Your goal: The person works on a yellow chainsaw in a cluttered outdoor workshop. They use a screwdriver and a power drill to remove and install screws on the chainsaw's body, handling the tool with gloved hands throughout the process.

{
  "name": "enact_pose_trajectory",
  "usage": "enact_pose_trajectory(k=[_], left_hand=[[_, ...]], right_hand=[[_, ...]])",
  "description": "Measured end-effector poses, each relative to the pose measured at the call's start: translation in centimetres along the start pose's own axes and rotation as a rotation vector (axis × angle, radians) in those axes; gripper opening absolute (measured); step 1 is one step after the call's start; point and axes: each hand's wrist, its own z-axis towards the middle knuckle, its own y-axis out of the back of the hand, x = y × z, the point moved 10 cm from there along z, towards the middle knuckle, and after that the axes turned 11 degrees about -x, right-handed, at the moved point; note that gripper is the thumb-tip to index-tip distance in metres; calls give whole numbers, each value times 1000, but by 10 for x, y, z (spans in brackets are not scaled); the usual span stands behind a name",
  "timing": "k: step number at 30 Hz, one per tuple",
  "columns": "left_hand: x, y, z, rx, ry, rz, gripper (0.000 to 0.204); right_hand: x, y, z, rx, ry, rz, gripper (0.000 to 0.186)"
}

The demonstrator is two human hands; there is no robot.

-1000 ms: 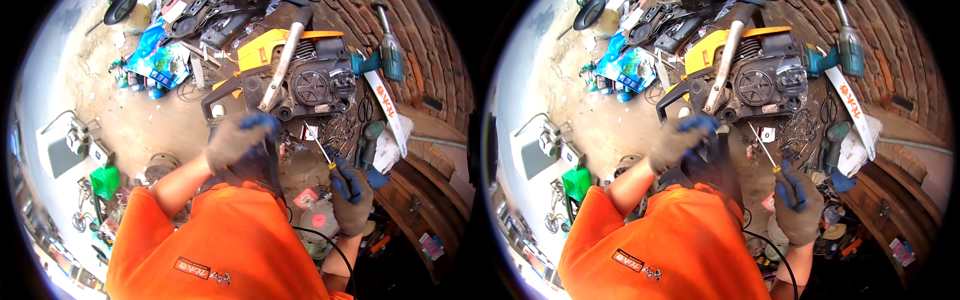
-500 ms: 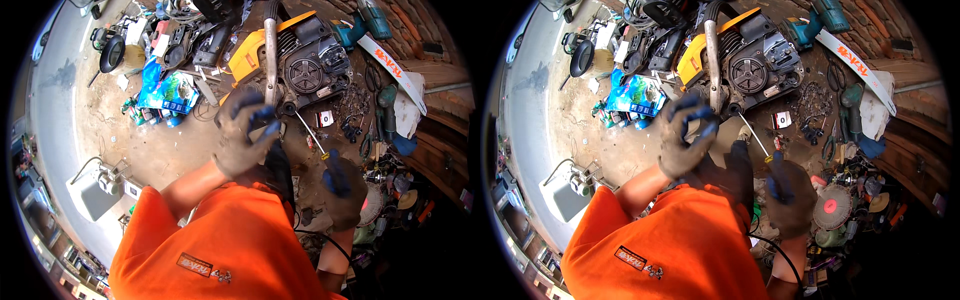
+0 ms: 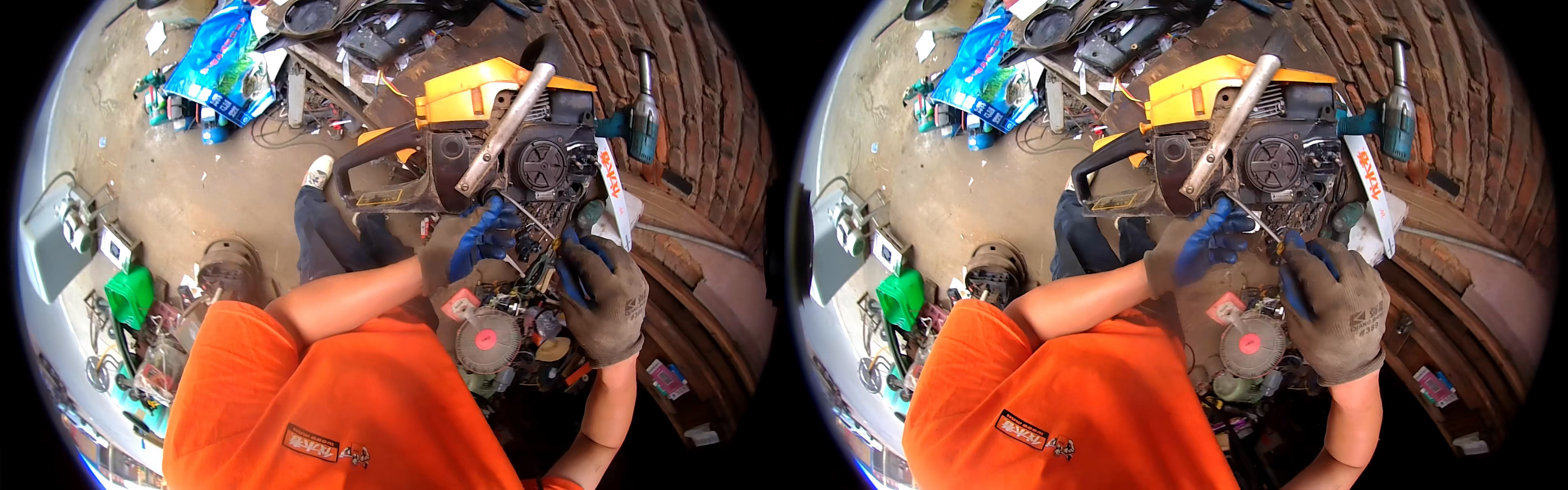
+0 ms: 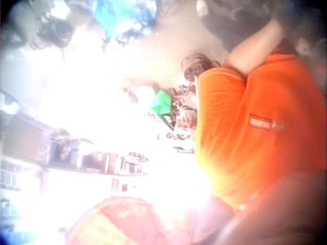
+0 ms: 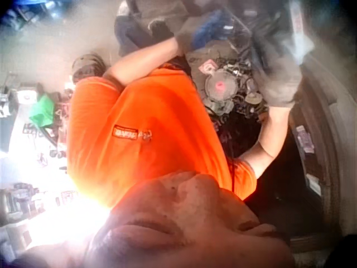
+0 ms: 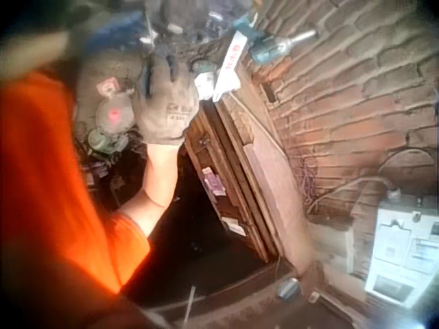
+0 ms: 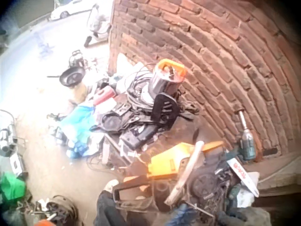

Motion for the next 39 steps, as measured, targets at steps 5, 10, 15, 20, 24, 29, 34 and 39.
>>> enact_pose_trajectory(k=[5, 10, 15, 20, 24, 29, 34, 39], left_hand=[[-16, -13, -15, -35, -38, -63, 47], [-22, -9, -15, -150, -97, -125, 33], [-20, -6, -11, -177, -120, -178, 23], [-34, -10, -18, -160, -247, -156, 19], [-33, -6, -14, -157, -296, -177, 16], [-37, -2, -12, -221, -381, -274, 18], [-24, 0, -5, -262, -279, -252, 20], [-19, 2, -1, -249, -288, -234, 24]], right_hand=[[13, -10, 22, 120, 95, -29, 23], [30, -22, 41, 320, 268, -167, 16], [62, -38, 61, 513, 419, -328, 12], [87, -40, 80, 533, 507, -279, 14], [101, -52, 82, 541, 553, -262, 10], [111, -42, 70, 467, 552, -263, 11], [69, 14, 58, 278, 193, -348, 17], [26, 8, 38, 227, 161, -66, 19]])
